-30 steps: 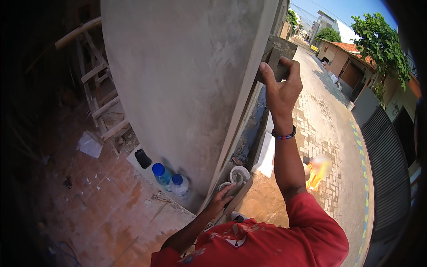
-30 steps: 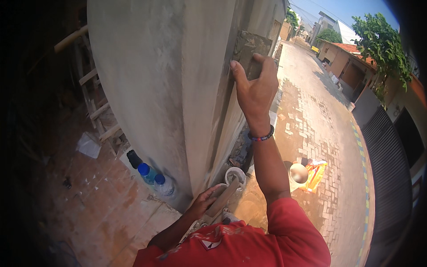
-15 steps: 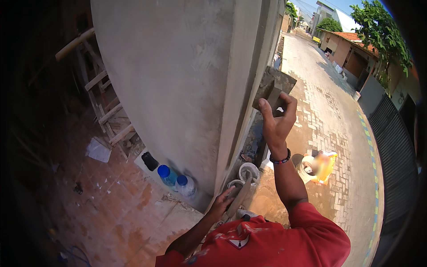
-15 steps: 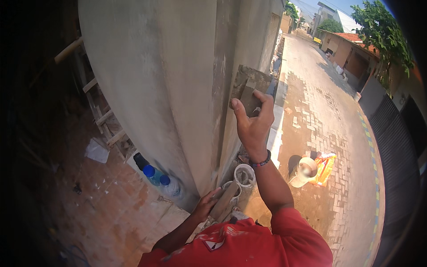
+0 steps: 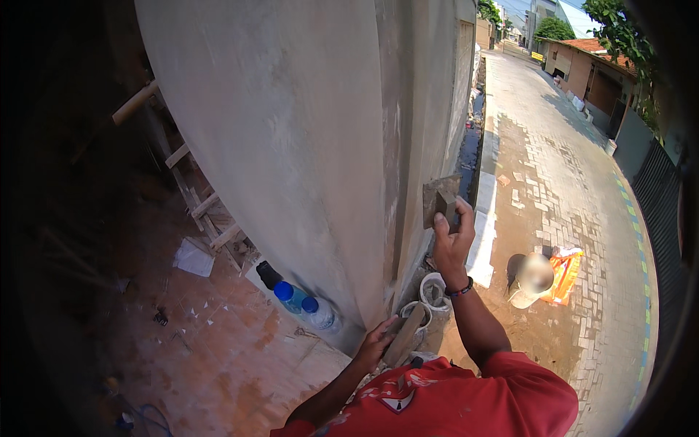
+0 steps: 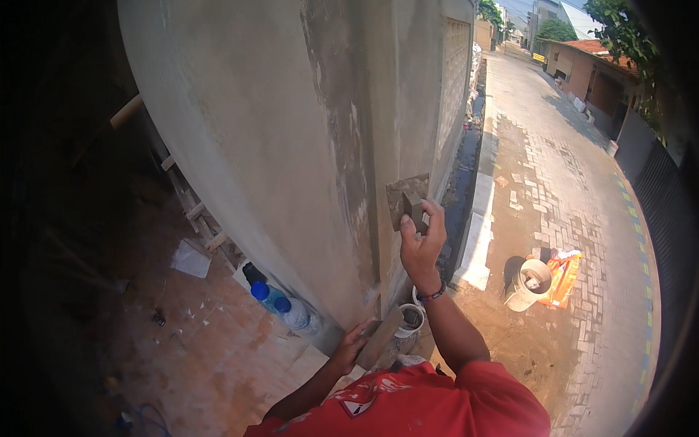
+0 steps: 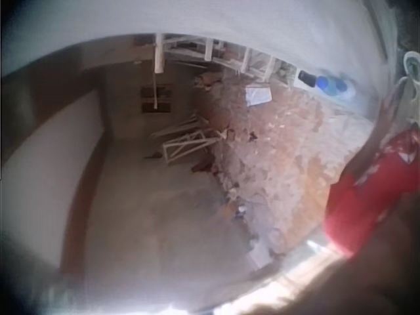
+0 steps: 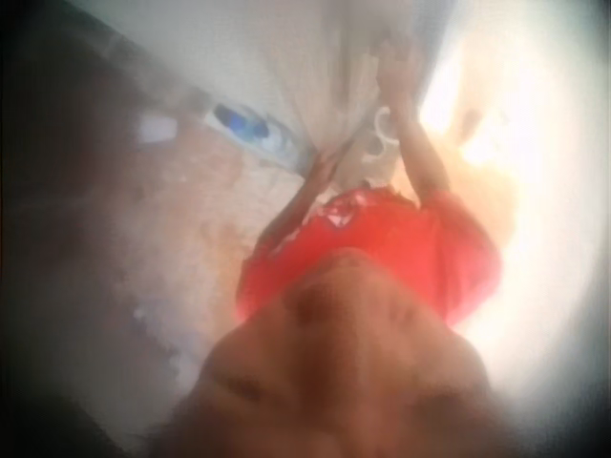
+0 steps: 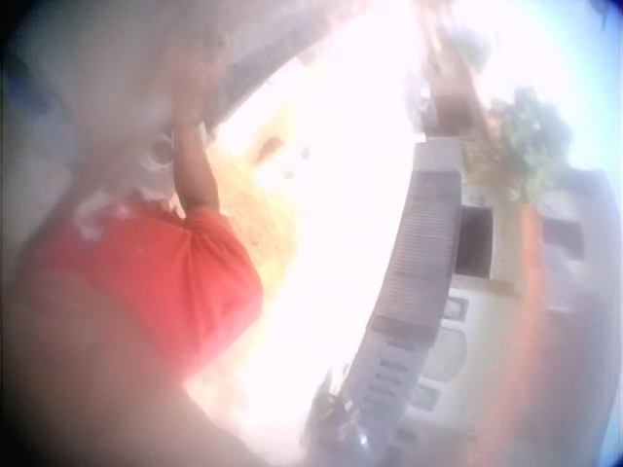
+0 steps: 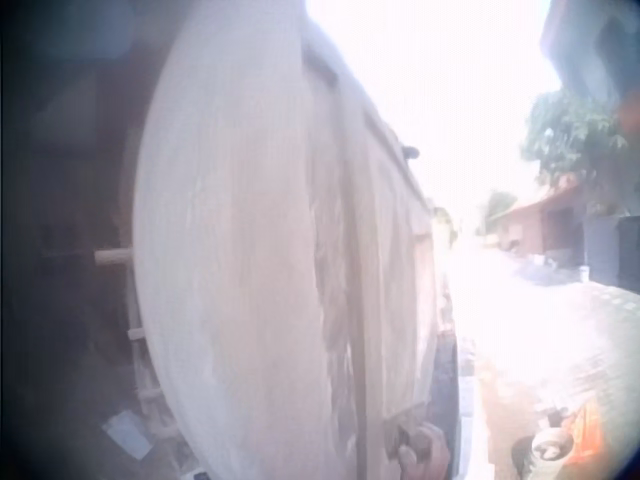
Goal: The person applies and smooths plaster onto an exterior wall using a trowel and a hawk. They repeatedly scoop plaster from the hawk and spread it across the wall surface, working in sections to create a uniform finish.
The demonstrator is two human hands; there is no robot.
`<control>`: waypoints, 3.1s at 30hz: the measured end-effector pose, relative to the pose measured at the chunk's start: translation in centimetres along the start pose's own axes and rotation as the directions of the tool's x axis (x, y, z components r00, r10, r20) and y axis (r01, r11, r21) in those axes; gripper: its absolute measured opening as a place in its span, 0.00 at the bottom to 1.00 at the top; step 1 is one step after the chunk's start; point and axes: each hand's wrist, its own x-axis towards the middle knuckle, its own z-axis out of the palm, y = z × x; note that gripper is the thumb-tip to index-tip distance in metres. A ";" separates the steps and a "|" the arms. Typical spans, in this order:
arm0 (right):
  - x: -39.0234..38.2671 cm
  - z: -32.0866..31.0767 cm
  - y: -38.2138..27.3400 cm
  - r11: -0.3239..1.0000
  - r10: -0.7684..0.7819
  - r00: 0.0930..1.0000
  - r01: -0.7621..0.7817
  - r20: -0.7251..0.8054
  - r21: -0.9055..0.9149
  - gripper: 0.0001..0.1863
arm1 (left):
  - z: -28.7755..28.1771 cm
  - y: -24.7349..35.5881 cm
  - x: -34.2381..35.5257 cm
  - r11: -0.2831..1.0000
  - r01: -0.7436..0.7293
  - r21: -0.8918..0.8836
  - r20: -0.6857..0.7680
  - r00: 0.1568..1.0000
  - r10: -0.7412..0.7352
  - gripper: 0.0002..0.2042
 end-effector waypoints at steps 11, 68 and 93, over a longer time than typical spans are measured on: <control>16.2 4.5 -6.3 0.787 -0.022 0.986 -0.084 0.163 0.612 0.18 | 1.9 -0.6 1.5 0.997 -0.076 -0.011 -0.061 0.995 0.075 0.26; 7.6 6.1 8.1 0.913 0.277 0.955 -0.296 0.104 0.279 0.15 | 6.3 0.9 2.1 0.988 -0.041 -0.150 -0.270 0.963 -0.002 0.27; 15.5 6.2 1.5 0.837 0.024 0.991 -0.090 0.128 0.539 0.15 | 7.7 1.3 3.0 0.987 -0.091 -0.132 -0.312 0.949 0.046 0.26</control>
